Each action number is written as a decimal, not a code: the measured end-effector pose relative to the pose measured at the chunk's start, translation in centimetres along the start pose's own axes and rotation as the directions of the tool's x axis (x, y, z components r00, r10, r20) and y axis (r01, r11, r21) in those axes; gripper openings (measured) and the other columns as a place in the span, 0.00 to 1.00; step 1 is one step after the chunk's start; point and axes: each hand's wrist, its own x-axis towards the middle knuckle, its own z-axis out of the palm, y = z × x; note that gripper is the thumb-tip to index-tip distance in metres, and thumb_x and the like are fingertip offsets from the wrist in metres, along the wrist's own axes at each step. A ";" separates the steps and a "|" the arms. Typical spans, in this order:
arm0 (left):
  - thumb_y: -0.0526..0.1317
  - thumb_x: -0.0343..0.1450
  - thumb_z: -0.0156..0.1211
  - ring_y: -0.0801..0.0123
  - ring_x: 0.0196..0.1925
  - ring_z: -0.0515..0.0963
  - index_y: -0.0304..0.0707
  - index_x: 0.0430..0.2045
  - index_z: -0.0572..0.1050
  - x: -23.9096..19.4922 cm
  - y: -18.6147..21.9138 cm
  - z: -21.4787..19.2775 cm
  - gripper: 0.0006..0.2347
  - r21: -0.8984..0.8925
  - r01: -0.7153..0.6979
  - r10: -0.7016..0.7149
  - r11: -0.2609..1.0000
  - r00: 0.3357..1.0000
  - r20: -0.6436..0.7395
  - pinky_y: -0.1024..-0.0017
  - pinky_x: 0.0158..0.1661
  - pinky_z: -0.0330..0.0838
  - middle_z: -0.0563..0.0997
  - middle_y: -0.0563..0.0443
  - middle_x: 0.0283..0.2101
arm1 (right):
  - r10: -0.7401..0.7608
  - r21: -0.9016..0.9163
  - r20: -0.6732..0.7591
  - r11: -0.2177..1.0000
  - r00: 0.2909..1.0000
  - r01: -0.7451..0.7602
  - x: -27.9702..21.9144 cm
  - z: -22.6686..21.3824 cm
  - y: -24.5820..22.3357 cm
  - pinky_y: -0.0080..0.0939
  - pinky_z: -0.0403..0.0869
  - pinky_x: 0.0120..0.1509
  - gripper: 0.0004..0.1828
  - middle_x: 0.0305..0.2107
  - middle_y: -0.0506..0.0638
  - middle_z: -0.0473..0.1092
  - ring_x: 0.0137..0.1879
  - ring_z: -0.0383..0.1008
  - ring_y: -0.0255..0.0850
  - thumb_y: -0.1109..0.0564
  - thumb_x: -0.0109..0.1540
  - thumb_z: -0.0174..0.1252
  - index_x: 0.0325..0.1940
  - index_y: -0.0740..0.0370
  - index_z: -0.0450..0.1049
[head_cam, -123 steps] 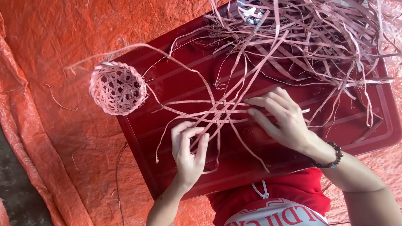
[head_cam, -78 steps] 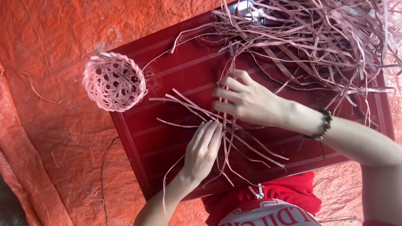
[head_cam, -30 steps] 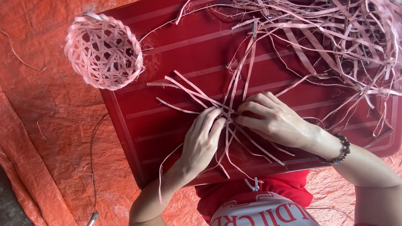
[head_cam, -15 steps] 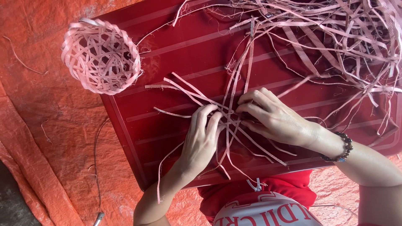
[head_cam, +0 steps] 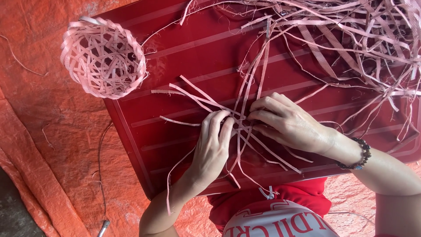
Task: The person weaves pink fabric strips by hand on a red plastic surface. They interlace the strips in a crisscross pattern, occasionally reaching for more material from a pile nearby. A partially completed woven ball sits to the left.
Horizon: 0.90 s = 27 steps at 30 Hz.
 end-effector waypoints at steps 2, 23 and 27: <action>0.23 0.60 0.50 0.56 0.48 0.64 0.32 0.34 0.67 0.1 0.1 -0.1 0.11 0.011 -0.007 0.008 1.000 1.000 -0.003 0.67 0.43 0.69 0.64 0.43 0.44 | -0.007 0.000 -0.010 1.000 1.000 0.007 0.0 0.0 0.0 0.40 0.65 0.35 0.07 0.32 0.54 0.63 0.35 0.63 0.47 0.63 0.52 0.55 0.34 0.64 0.68; 0.43 0.63 0.55 0.57 0.42 0.66 0.36 0.39 0.65 -0.3 -0.3 0.8 0.15 -0.020 -0.008 0.009 1.000 0.999 0.047 0.64 0.39 0.68 0.64 0.44 0.40 | -0.179 -0.110 -0.040 0.979 0.983 0.174 -0.2 0.2 0.6 0.40 0.62 0.33 0.06 0.28 0.55 0.63 0.33 0.63 0.49 0.62 0.53 0.51 0.33 0.65 0.68; 0.46 0.64 0.52 0.59 0.42 0.63 0.39 0.39 0.64 -0.6 -0.7 1.4 0.15 -0.068 0.045 -0.038 0.997 0.995 0.097 0.66 0.38 0.63 0.62 0.46 0.41 | -0.108 -0.091 -0.039 0.990 0.993 0.104 -0.2 0.4 0.3 0.40 0.62 0.33 0.07 0.29 0.55 0.63 0.34 0.63 0.49 0.61 0.53 0.53 0.34 0.65 0.68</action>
